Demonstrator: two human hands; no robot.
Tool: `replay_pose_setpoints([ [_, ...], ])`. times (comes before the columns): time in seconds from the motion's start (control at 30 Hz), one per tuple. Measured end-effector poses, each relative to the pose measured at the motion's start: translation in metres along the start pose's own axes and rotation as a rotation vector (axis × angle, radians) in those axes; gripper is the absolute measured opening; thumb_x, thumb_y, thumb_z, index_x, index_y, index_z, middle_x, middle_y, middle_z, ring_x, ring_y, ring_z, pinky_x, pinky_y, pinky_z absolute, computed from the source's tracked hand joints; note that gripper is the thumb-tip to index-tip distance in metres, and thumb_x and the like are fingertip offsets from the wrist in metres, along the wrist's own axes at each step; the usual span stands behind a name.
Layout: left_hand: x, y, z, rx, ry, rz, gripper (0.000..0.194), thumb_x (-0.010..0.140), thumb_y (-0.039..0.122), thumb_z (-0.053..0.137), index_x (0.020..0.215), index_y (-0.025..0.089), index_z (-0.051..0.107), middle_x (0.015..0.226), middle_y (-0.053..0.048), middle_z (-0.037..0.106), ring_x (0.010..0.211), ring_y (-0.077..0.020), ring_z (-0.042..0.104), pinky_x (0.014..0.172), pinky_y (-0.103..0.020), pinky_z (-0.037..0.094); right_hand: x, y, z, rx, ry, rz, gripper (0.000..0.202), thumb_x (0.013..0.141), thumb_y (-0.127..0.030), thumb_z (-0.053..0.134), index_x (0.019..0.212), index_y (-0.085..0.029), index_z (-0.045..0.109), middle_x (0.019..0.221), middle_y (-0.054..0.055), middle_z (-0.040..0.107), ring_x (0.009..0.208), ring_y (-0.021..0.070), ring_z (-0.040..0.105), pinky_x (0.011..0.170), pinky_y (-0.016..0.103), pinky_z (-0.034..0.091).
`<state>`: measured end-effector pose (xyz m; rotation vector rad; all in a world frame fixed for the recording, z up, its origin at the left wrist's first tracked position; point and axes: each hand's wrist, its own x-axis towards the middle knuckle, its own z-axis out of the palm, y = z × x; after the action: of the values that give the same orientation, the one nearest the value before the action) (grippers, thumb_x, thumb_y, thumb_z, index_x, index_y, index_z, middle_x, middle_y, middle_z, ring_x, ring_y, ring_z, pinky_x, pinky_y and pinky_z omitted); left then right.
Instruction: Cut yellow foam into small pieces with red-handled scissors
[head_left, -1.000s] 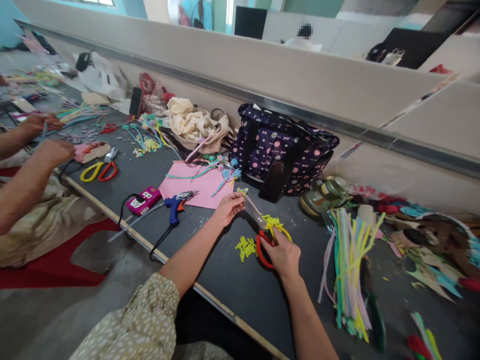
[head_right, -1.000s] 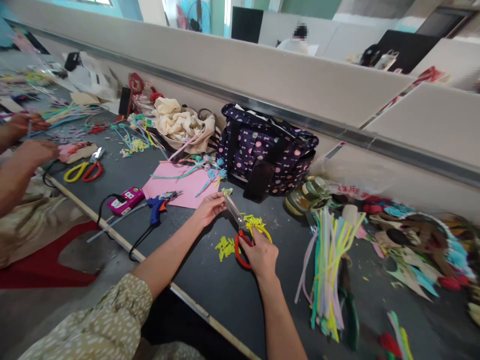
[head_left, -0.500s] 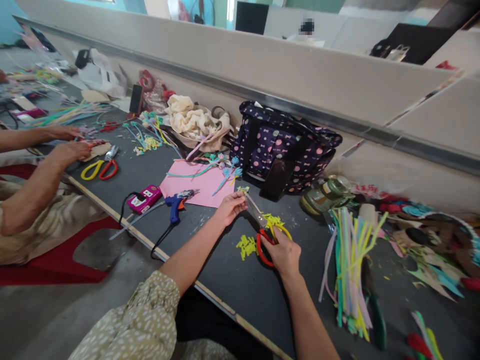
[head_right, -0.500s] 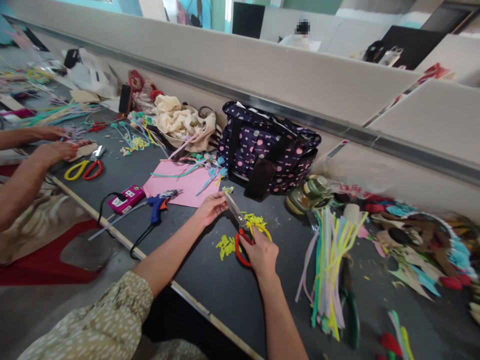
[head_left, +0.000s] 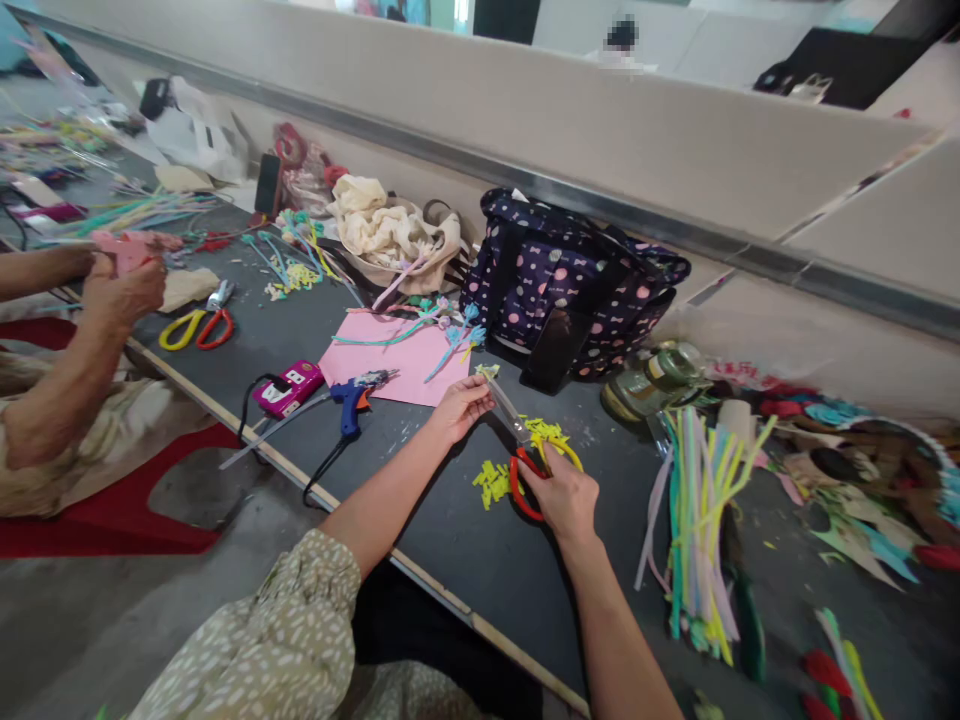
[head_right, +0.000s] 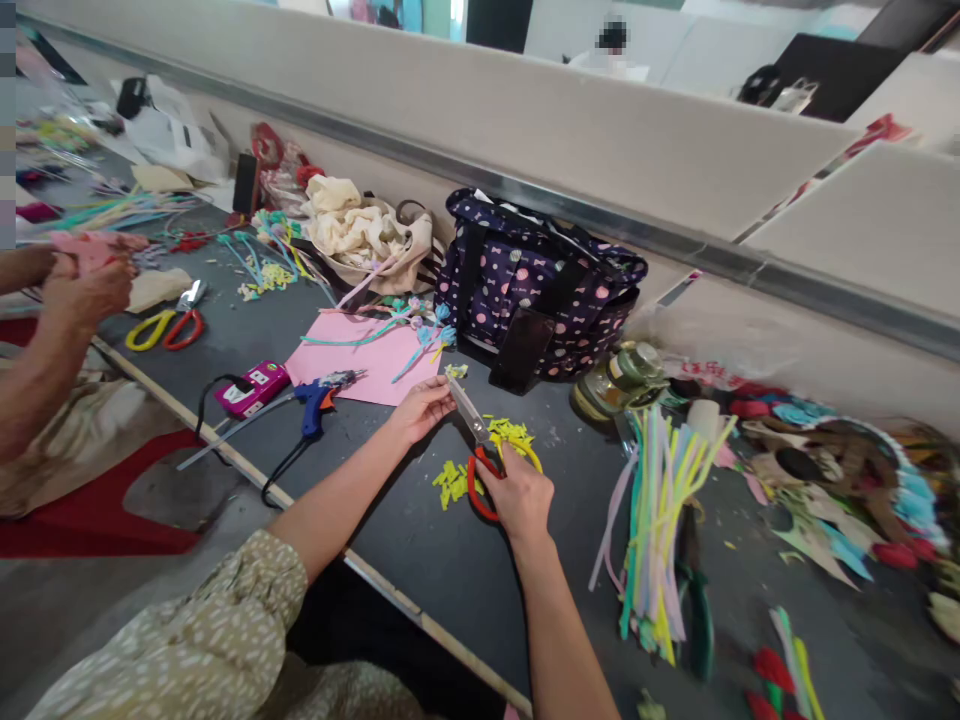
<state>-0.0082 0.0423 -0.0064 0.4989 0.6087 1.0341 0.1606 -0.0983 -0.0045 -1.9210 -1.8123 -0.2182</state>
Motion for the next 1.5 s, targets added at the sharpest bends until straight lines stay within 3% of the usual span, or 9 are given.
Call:
replay_pose_setpoints([
  [0.4,0.0,0.001,0.002,-0.012,0.047,-0.008,0.02,0.063,0.009,0.073,0.079,0.012,0.061,0.062,0.0,0.061,0.054,-0.0078,0.055,0.065,-0.025,0.05,0.0,-0.002,-0.001,0.018,-0.056,-0.002,0.044,0.086,-0.059,0.043,0.081,-0.02,0.063,0.065,0.0,0.065,0.057,0.0112,0.056,0.053,0.023,0.029],
  [0.57,-0.002,0.004,0.005,-0.008,0.059,-0.007,0.021,0.063,0.009,0.073,0.081,0.012,0.061,0.067,-0.001,0.064,0.055,-0.0071,0.057,0.064,-0.024,0.052,0.003,0.001,-0.002,-0.058,-0.06,0.109,0.046,0.083,-0.062,0.045,0.092,-0.021,0.064,0.064,0.001,0.065,0.058,0.0135,0.057,0.053,0.024,0.029],
  [0.77,-0.007,0.01,0.01,0.033,0.057,0.02,0.023,0.063,0.01,0.073,0.084,0.011,0.063,0.064,0.0,0.062,0.052,-0.0055,0.052,0.061,-0.022,0.052,0.008,-0.002,-0.012,-0.168,-0.159,0.171,0.05,0.08,-0.062,0.048,0.104,-0.02,0.059,0.081,0.005,0.067,0.07,0.0179,0.061,0.055,0.026,0.032],
  [0.9,-0.006,0.011,0.009,0.049,0.041,0.04,0.026,0.063,0.011,0.074,0.086,0.012,0.063,0.062,0.001,0.06,0.052,-0.0049,0.05,0.061,-0.022,0.051,0.009,-0.004,-0.015,-0.174,-0.145,0.181,0.057,0.078,-0.064,0.048,0.109,-0.017,0.055,0.093,0.01,0.066,0.076,0.0195,0.061,0.056,0.028,0.034],
  [1.2,-0.005,0.012,0.008,0.002,0.051,-0.004,0.025,0.063,0.008,0.073,0.085,0.012,0.062,0.066,0.001,0.063,0.051,-0.0043,0.052,0.06,-0.02,0.051,0.002,0.002,-0.006,0.06,-0.111,0.177,0.045,0.076,-0.06,0.053,0.097,-0.021,0.062,0.061,-0.002,0.06,0.063,0.015,0.059,0.055,0.024,0.034],
  [1.5,-0.006,0.011,0.008,-0.03,-0.049,-0.035,0.024,0.061,0.009,0.074,0.08,0.013,0.059,0.062,0.001,0.059,0.052,-0.0056,0.053,0.061,-0.021,0.048,0.003,-0.001,-0.008,0.223,-0.191,0.204,0.046,0.074,-0.064,0.053,0.09,-0.022,0.064,0.053,-0.005,0.053,0.049,0.0105,0.052,0.05,0.022,0.032],
])
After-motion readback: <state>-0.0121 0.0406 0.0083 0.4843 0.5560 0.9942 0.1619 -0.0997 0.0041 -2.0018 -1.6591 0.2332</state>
